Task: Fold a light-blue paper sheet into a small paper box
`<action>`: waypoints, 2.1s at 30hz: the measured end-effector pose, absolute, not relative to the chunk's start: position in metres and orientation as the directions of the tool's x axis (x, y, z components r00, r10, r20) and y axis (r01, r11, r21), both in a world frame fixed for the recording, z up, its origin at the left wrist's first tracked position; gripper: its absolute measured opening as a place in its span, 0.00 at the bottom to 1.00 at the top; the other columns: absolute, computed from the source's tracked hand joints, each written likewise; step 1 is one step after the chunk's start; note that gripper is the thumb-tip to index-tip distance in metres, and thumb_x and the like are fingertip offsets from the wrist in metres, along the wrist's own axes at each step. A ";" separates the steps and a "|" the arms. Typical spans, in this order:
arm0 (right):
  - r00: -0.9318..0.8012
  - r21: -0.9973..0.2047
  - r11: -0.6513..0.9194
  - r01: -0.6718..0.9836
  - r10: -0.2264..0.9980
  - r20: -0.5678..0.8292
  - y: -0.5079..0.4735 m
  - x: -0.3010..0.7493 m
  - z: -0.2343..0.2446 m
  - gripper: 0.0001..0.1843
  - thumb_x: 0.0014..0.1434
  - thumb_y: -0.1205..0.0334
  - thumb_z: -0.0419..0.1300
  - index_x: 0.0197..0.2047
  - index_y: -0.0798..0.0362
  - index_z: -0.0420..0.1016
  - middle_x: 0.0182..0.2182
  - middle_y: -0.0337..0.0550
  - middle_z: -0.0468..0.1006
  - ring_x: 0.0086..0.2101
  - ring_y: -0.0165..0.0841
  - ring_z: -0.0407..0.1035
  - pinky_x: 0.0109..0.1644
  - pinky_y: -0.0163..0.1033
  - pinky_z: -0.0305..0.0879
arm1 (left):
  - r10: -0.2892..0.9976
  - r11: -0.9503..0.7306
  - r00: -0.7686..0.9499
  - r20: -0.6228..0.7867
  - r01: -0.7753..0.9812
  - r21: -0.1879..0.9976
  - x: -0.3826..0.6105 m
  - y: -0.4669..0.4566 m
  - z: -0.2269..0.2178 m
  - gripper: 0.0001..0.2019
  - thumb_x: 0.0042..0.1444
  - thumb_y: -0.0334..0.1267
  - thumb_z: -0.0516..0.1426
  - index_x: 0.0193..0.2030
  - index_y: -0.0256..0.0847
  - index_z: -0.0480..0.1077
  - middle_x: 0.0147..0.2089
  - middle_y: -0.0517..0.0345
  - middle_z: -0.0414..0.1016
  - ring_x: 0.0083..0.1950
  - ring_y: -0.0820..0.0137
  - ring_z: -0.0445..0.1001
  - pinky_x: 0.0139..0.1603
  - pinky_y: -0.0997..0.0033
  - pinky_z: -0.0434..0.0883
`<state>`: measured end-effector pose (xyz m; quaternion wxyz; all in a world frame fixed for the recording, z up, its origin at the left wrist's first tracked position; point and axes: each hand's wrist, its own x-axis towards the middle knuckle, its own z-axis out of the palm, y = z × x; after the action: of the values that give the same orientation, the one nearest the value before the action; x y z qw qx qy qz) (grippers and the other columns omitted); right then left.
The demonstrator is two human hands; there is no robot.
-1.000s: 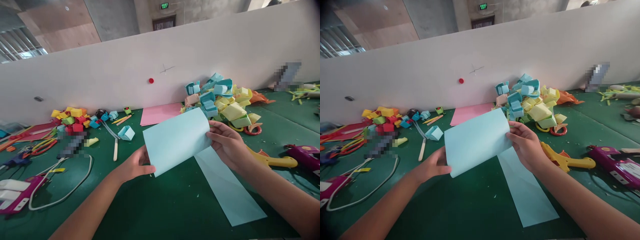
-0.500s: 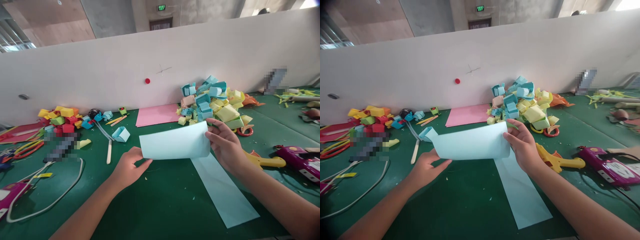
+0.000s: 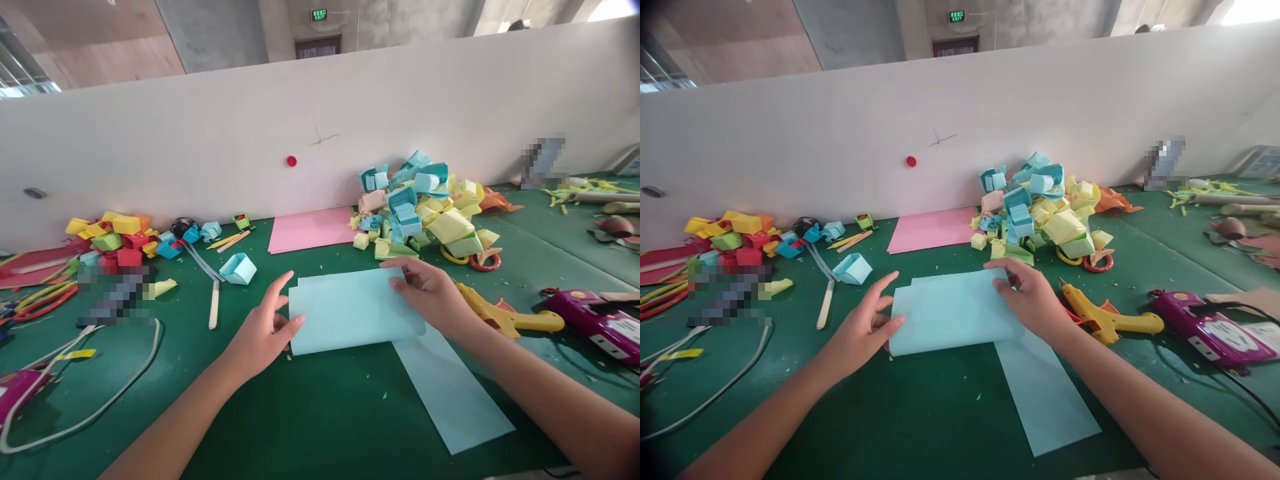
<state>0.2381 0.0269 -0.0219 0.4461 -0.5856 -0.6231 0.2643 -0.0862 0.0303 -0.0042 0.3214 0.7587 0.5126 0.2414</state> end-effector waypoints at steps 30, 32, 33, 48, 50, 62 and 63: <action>-0.283 -0.044 0.308 0.950 0.914 0.289 0.015 0.225 -0.036 0.30 0.71 0.43 0.46 0.64 0.52 0.73 0.72 0.55 0.57 0.66 0.59 0.54 0.63 0.66 0.60 | 0.386 -0.915 0.874 0.296 0.404 -0.001 -0.069 0.028 -0.033 0.20 0.72 0.33 0.48 0.69 0.40 0.63 0.67 0.49 0.70 0.65 0.60 0.72 0.62 0.53 0.73; -0.371 -0.069 0.400 0.914 0.892 0.257 0.012 0.223 -0.032 0.30 0.71 0.44 0.46 0.65 0.52 0.72 0.70 0.54 0.60 0.66 0.57 0.56 0.63 0.66 0.59 | 0.401 -0.908 0.870 0.288 0.419 -0.001 -0.069 0.029 -0.033 0.21 0.72 0.34 0.48 0.69 0.41 0.64 0.67 0.48 0.70 0.64 0.59 0.73 0.61 0.53 0.74; -0.429 -0.089 0.459 0.884 0.872 0.236 0.011 0.222 -0.030 0.29 0.71 0.44 0.47 0.65 0.51 0.71 0.70 0.53 0.62 0.66 0.56 0.57 0.64 0.66 0.58 | 0.410 -0.904 0.868 0.281 0.427 0.000 -0.069 0.029 -0.033 0.21 0.72 0.34 0.48 0.69 0.41 0.64 0.67 0.48 0.70 0.64 0.59 0.73 0.61 0.53 0.74; -0.630 -0.237 0.644 0.727 0.764 0.142 0.005 0.217 -0.023 0.27 0.71 0.48 0.51 0.68 0.47 0.67 0.68 0.49 0.66 0.64 0.50 0.62 0.65 0.60 0.61 | 0.468 -0.881 0.853 0.232 0.472 0.041 -0.068 0.029 -0.032 0.20 0.72 0.35 0.48 0.69 0.44 0.64 0.68 0.50 0.69 0.67 0.60 0.70 0.63 0.52 0.70; -0.632 -0.241 0.641 0.729 0.765 0.124 0.005 0.217 -0.023 0.27 0.71 0.47 0.51 0.68 0.46 0.67 0.68 0.48 0.65 0.65 0.50 0.62 0.65 0.60 0.62 | 0.476 -0.877 0.852 0.219 0.479 0.045 -0.069 0.030 -0.033 0.21 0.72 0.35 0.47 0.69 0.45 0.63 0.69 0.50 0.68 0.68 0.60 0.69 0.64 0.52 0.69; -0.604 -0.271 0.608 0.746 0.790 0.107 0.006 0.218 -0.027 0.30 0.71 0.45 0.50 0.71 0.44 0.62 0.70 0.45 0.62 0.67 0.49 0.59 0.68 0.60 0.59 | 0.527 -0.850 0.830 0.183 0.514 0.120 -0.071 0.031 -0.035 0.24 0.72 0.34 0.48 0.73 0.45 0.58 0.72 0.53 0.63 0.72 0.61 0.63 0.70 0.50 0.66; -0.602 -0.276 0.607 0.745 0.790 0.114 0.006 0.218 -0.028 0.29 0.71 0.45 0.50 0.71 0.44 0.62 0.70 0.45 0.62 0.67 0.48 0.59 0.68 0.60 0.60 | 0.526 -0.851 0.829 0.191 0.510 0.126 -0.071 0.031 -0.035 0.24 0.72 0.34 0.48 0.73 0.46 0.57 0.72 0.53 0.63 0.72 0.61 0.62 0.70 0.50 0.66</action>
<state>0.2184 0.0063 -0.0275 0.1127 -0.4316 -0.8893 0.1006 -0.0714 0.0311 -0.0352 0.0348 0.9556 0.2711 0.1100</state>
